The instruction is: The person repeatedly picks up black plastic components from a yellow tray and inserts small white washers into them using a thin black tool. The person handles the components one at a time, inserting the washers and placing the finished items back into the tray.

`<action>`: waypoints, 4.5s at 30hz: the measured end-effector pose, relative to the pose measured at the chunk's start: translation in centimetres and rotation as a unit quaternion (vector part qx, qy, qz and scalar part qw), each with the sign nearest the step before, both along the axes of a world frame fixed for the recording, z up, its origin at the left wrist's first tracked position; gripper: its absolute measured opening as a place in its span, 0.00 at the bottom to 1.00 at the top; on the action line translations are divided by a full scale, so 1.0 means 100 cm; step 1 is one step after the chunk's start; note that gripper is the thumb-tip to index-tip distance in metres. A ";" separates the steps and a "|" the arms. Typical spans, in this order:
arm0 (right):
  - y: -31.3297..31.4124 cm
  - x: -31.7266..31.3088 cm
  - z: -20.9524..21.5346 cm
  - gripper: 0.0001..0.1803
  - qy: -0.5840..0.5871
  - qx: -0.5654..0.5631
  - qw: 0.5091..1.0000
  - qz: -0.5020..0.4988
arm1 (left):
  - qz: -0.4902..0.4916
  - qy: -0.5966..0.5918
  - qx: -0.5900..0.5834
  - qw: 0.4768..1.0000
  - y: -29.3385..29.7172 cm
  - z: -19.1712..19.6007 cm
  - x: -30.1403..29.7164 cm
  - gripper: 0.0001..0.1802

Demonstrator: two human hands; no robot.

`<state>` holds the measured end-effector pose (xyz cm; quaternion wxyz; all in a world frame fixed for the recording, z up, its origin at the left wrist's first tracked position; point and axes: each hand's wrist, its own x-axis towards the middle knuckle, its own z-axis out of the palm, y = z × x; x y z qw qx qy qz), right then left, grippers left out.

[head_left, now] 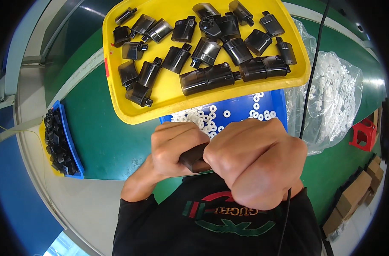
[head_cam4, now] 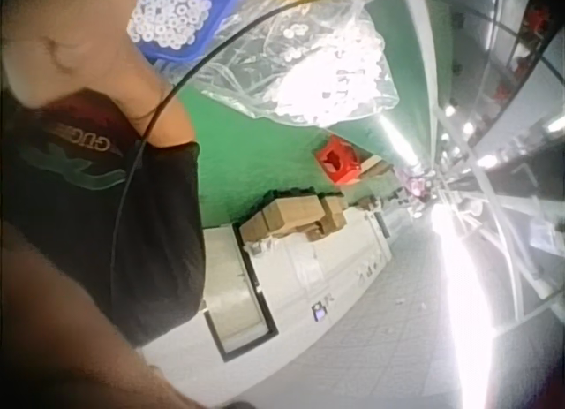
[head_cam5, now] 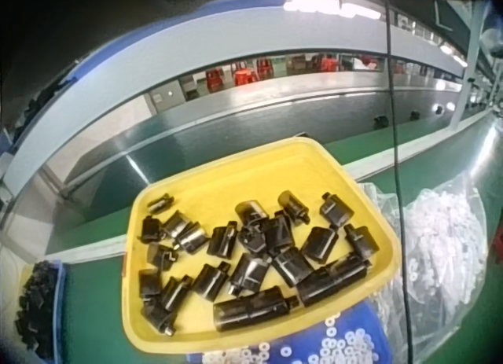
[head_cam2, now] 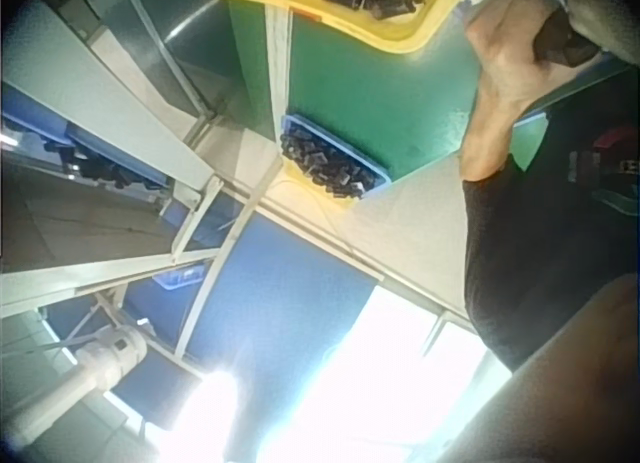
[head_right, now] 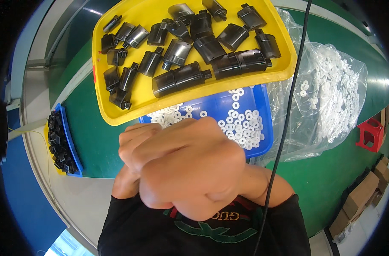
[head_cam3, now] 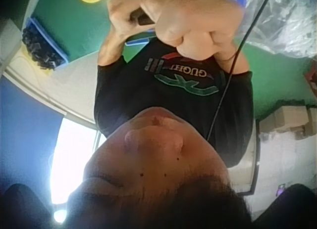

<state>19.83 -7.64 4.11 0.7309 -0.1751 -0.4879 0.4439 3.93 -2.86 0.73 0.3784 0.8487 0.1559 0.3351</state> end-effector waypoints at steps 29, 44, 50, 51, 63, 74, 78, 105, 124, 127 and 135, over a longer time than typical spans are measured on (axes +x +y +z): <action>-0.008 -0.001 -0.010 0.12 0.035 0.006 0.999 0.030 | 0.020 0.006 -0.061 0.998 0.004 -0.009 -0.004 0.18; -0.032 0.030 0.003 0.09 0.003 -0.048 0.995 -0.090 | 0.053 0.024 -0.066 0.996 0.018 0.014 -0.009 0.15; -0.052 0.063 0.002 0.06 -0.357 -0.122 0.901 -0.215 | 0.063 0.012 -0.067 0.996 0.015 0.014 -0.010 0.11; -0.044 0.069 0.004 0.06 -0.537 -0.093 0.808 -0.223 | 0.060 0.011 -0.065 0.996 0.015 0.015 -0.009 0.11; -0.049 0.048 -0.067 0.13 -0.708 -0.080 0.641 -0.285 | 0.124 0.211 -0.043 0.969 0.102 0.065 0.014 0.29; -0.046 0.043 -0.070 0.08 -0.702 -0.061 0.655 -0.272 | 0.300 0.428 0.123 0.844 0.292 0.034 0.141 0.31; -0.052 0.047 -0.072 0.04 -0.688 -0.049 0.671 -0.272 | 0.272 0.471 0.045 0.838 0.328 0.008 0.158 0.33; -0.050 0.045 -0.065 0.07 -0.652 0.015 0.700 -0.290 | 0.276 0.315 0.181 0.890 0.138 0.030 0.011 0.18; -0.048 0.045 -0.069 0.13 -0.620 -0.011 0.728 -0.294 | 0.180 0.004 -0.022 0.983 0.038 0.034 -0.008 0.22; -0.045 0.042 -0.066 0.15 -0.606 -0.014 0.737 -0.299 | 0.160 -0.043 -0.084 0.983 0.032 0.022 -0.015 0.24; -0.046 0.030 -0.005 0.22 -0.513 -0.044 0.817 -0.261 | 0.114 -0.044 -0.116 0.986 0.019 0.015 -0.020 0.24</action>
